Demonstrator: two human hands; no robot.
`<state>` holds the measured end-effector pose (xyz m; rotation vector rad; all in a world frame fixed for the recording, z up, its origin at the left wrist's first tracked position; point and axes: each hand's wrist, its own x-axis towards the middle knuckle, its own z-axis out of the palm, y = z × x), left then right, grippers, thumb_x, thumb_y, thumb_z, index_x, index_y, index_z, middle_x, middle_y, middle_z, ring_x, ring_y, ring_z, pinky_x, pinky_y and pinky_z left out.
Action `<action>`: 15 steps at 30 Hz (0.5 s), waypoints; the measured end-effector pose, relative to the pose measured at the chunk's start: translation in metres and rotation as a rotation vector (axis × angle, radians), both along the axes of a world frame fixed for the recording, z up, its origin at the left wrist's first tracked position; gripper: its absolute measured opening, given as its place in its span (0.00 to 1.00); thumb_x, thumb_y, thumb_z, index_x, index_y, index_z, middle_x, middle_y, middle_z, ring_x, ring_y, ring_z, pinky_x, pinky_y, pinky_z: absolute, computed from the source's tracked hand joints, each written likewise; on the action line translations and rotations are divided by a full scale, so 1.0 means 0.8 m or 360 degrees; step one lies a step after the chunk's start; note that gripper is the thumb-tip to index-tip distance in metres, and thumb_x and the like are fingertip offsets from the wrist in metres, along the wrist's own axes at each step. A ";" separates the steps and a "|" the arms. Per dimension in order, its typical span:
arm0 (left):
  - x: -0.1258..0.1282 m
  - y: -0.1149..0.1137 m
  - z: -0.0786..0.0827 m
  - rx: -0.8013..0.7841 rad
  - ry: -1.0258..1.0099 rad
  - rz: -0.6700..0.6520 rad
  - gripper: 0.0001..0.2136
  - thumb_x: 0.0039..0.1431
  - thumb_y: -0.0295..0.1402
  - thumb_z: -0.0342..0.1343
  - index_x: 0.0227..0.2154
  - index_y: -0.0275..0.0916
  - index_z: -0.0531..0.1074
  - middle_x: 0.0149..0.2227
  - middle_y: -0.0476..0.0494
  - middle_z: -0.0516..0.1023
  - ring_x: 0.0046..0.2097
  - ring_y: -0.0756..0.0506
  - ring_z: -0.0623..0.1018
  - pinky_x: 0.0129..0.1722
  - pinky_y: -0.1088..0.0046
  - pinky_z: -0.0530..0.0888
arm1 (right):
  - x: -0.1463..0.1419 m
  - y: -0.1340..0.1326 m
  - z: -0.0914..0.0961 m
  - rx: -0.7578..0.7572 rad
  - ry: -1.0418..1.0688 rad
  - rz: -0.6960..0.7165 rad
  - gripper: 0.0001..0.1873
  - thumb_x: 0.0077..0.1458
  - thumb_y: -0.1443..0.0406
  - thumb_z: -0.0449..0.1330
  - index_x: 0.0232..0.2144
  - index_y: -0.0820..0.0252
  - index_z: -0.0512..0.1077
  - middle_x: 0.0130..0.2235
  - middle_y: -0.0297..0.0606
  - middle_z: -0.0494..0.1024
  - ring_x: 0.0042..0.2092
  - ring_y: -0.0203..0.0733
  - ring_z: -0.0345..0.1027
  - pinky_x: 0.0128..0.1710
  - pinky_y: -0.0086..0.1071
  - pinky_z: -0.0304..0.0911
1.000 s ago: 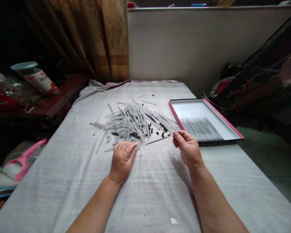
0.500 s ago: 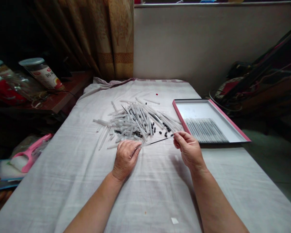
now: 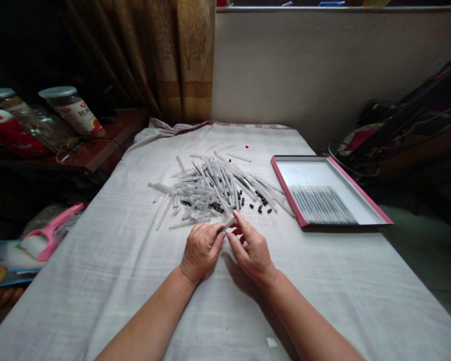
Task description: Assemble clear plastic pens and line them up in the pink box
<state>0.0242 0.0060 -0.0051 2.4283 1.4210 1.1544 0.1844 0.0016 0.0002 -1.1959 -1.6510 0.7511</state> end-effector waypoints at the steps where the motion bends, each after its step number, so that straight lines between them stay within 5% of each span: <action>1: -0.001 0.000 0.000 -0.0001 -0.0002 0.0014 0.09 0.67 0.34 0.48 0.43 0.39 0.72 0.37 0.42 0.82 0.39 0.44 0.80 0.41 0.65 0.74 | -0.003 -0.001 -0.001 0.0013 -0.0002 0.0031 0.28 0.58 0.63 0.57 0.61 0.54 0.63 0.43 0.43 0.77 0.34 0.38 0.72 0.27 0.30 0.69; 15: -0.011 0.009 -0.004 -0.0052 -0.0199 0.0168 0.08 0.68 0.32 0.47 0.44 0.40 0.70 0.38 0.43 0.81 0.39 0.46 0.81 0.40 0.72 0.76 | -0.007 0.012 0.003 -0.0112 0.0327 0.0161 0.32 0.56 0.66 0.56 0.63 0.51 0.59 0.42 0.38 0.78 0.31 0.34 0.71 0.30 0.28 0.68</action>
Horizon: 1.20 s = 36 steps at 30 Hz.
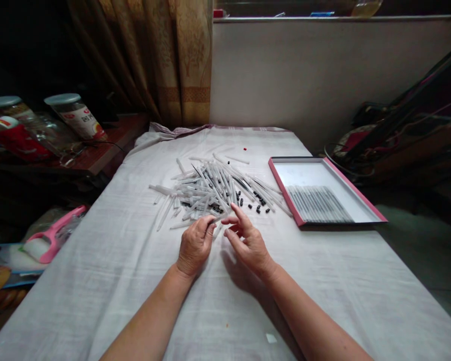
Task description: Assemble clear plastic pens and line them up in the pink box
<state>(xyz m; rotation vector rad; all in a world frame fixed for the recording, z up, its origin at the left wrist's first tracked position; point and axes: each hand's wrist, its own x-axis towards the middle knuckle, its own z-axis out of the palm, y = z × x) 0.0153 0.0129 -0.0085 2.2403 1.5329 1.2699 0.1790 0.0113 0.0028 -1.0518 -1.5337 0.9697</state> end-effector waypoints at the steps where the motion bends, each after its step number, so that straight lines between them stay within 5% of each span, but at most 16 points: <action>1: -0.002 0.002 -0.001 -0.0023 -0.0034 0.0027 0.08 0.67 0.33 0.47 0.44 0.40 0.70 0.38 0.44 0.81 0.39 0.46 0.81 0.40 0.71 0.76 | 0.001 0.003 0.001 -0.0028 0.0077 -0.0031 0.32 0.56 0.65 0.57 0.63 0.51 0.58 0.41 0.37 0.79 0.31 0.34 0.71 0.31 0.29 0.69; 5: -0.009 0.006 -0.001 -0.0109 -0.0239 0.0065 0.07 0.66 0.33 0.48 0.43 0.40 0.69 0.35 0.45 0.81 0.35 0.47 0.81 0.38 0.72 0.77 | 0.011 0.014 0.003 -0.0120 0.0193 -0.0176 0.20 0.56 0.61 0.57 0.52 0.55 0.71 0.35 0.37 0.80 0.30 0.37 0.72 0.31 0.32 0.70; 9: -0.009 0.004 0.003 -0.0194 -0.0493 0.0030 0.07 0.67 0.34 0.47 0.43 0.40 0.67 0.34 0.46 0.81 0.33 0.49 0.81 0.35 0.73 0.77 | 0.043 0.022 0.000 0.0027 -0.0171 -0.0376 0.10 0.56 0.60 0.57 0.35 0.56 0.77 0.34 0.39 0.80 0.33 0.42 0.73 0.35 0.36 0.69; 13: -0.006 0.001 0.006 -0.0120 -0.0417 -0.0025 0.07 0.66 0.34 0.49 0.43 0.41 0.68 0.34 0.46 0.81 0.34 0.48 0.81 0.35 0.73 0.77 | 0.079 0.036 -0.002 0.0174 -0.0834 -0.0758 0.12 0.57 0.61 0.54 0.36 0.56 0.78 0.36 0.40 0.80 0.33 0.42 0.71 0.37 0.35 0.65; 20: -0.004 0.000 0.006 -0.0062 -0.0116 -0.0109 0.08 0.64 0.32 0.52 0.42 0.40 0.73 0.38 0.44 0.81 0.37 0.47 0.80 0.39 0.72 0.76 | 0.087 0.050 -0.006 -0.0057 -0.1668 -0.0757 0.12 0.58 0.63 0.57 0.41 0.56 0.77 0.42 0.42 0.78 0.36 0.44 0.71 0.32 0.32 0.58; 31: -0.002 -0.001 0.003 -0.0106 -0.0067 -0.0187 0.08 0.63 0.31 0.53 0.42 0.41 0.73 0.38 0.44 0.82 0.39 0.46 0.81 0.38 0.72 0.77 | 0.080 0.051 -0.009 -0.0034 -0.1670 -0.0718 0.10 0.59 0.67 0.55 0.39 0.57 0.76 0.41 0.43 0.78 0.38 0.45 0.71 0.32 0.33 0.59; 36: -0.002 -0.001 0.003 -0.0107 -0.0048 -0.0179 0.07 0.63 0.31 0.53 0.42 0.40 0.73 0.36 0.44 0.81 0.37 0.46 0.81 0.37 0.72 0.77 | 0.068 0.039 -0.019 0.0036 -0.0962 -0.0512 0.15 0.57 0.67 0.53 0.43 0.57 0.76 0.42 0.43 0.78 0.41 0.46 0.72 0.40 0.36 0.64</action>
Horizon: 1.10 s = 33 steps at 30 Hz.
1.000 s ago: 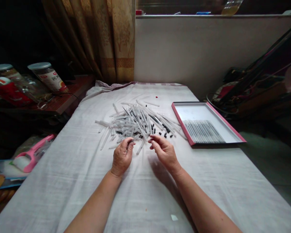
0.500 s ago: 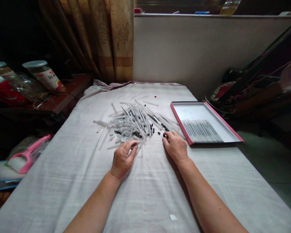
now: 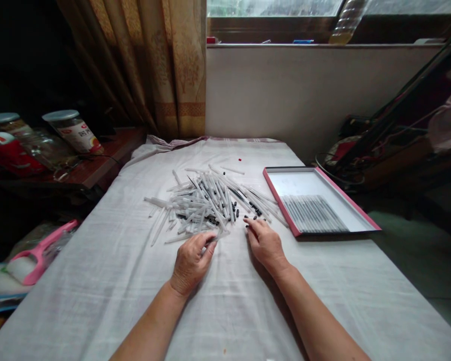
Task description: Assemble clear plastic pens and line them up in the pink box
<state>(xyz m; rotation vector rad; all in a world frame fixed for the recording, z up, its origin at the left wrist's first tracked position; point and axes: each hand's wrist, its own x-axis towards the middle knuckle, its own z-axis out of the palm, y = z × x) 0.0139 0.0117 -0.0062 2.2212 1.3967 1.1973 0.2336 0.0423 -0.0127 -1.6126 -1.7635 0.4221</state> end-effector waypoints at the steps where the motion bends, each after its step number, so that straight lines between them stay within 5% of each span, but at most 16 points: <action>1: 0.000 0.000 0.000 0.0000 0.0006 0.0000 0.07 0.63 0.31 0.53 0.42 0.40 0.73 0.37 0.44 0.81 0.37 0.46 0.81 0.37 0.72 0.77 | -0.003 -0.003 -0.001 -0.0023 0.0263 0.0050 0.14 0.57 0.65 0.54 0.42 0.56 0.77 0.40 0.42 0.78 0.41 0.46 0.72 0.40 0.36 0.65; 6: 0.000 -0.001 0.000 0.0020 0.0031 -0.0029 0.07 0.64 0.31 0.53 0.42 0.40 0.73 0.38 0.43 0.82 0.40 0.46 0.81 0.39 0.71 0.77 | -0.014 -0.017 0.011 -0.0676 0.1644 0.0000 0.16 0.45 0.54 0.67 0.34 0.58 0.76 0.31 0.37 0.79 0.25 0.35 0.66 0.19 0.25 0.56; 10: 0.003 -0.003 0.003 0.0116 0.0052 -0.0066 0.07 0.64 0.31 0.53 0.42 0.39 0.73 0.37 0.43 0.82 0.38 0.46 0.81 0.39 0.71 0.77 | -0.013 -0.019 0.025 -0.0974 0.2208 -0.0073 0.22 0.33 0.56 0.75 0.30 0.60 0.75 0.26 0.34 0.77 0.22 0.29 0.63 0.16 0.19 0.51; 19: 0.009 -0.007 0.006 0.0133 0.0093 -0.0141 0.09 0.64 0.31 0.53 0.44 0.38 0.74 0.38 0.42 0.83 0.38 0.47 0.82 0.39 0.74 0.77 | -0.012 -0.019 0.025 -0.1274 0.2592 0.0056 0.22 0.31 0.63 0.78 0.30 0.62 0.75 0.24 0.30 0.76 0.21 0.24 0.62 0.17 0.15 0.56; 33: 0.009 -0.006 0.008 0.0117 0.0110 -0.0201 0.10 0.64 0.29 0.54 0.46 0.37 0.74 0.38 0.42 0.83 0.38 0.47 0.82 0.39 0.74 0.77 | -0.014 -0.020 0.024 -0.1366 0.2643 0.0172 0.21 0.34 0.63 0.77 0.31 0.64 0.76 0.25 0.32 0.76 0.20 0.23 0.60 0.15 0.15 0.52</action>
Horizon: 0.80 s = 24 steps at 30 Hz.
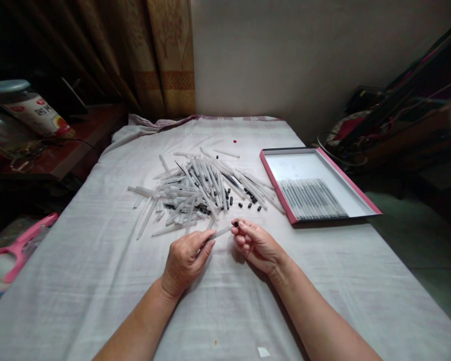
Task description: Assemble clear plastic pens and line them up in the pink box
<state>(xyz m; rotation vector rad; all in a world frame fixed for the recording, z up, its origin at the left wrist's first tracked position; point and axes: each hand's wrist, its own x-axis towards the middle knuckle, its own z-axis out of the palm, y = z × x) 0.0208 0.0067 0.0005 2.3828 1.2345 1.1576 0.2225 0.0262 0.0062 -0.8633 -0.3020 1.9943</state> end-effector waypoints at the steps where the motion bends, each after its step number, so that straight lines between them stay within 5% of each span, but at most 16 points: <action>1: 0.000 0.000 0.000 0.0006 -0.0001 -0.0004 0.10 0.64 0.29 0.54 0.46 0.38 0.74 0.38 0.42 0.83 0.38 0.47 0.82 0.39 0.74 0.77 | -0.001 0.000 0.000 0.0000 0.0019 0.0020 0.20 0.35 0.62 0.77 0.31 0.64 0.76 0.24 0.31 0.76 0.20 0.23 0.59 0.15 0.15 0.51; 24: 0.000 -0.001 0.000 -0.0020 0.0021 -0.0020 0.09 0.64 0.29 0.54 0.46 0.37 0.73 0.38 0.42 0.83 0.39 0.47 0.82 0.39 0.74 0.77 | -0.005 -0.004 0.000 -0.0014 -0.0004 0.0038 0.18 0.35 0.66 0.77 0.31 0.63 0.77 0.24 0.33 0.75 0.21 0.24 0.61 0.17 0.15 0.53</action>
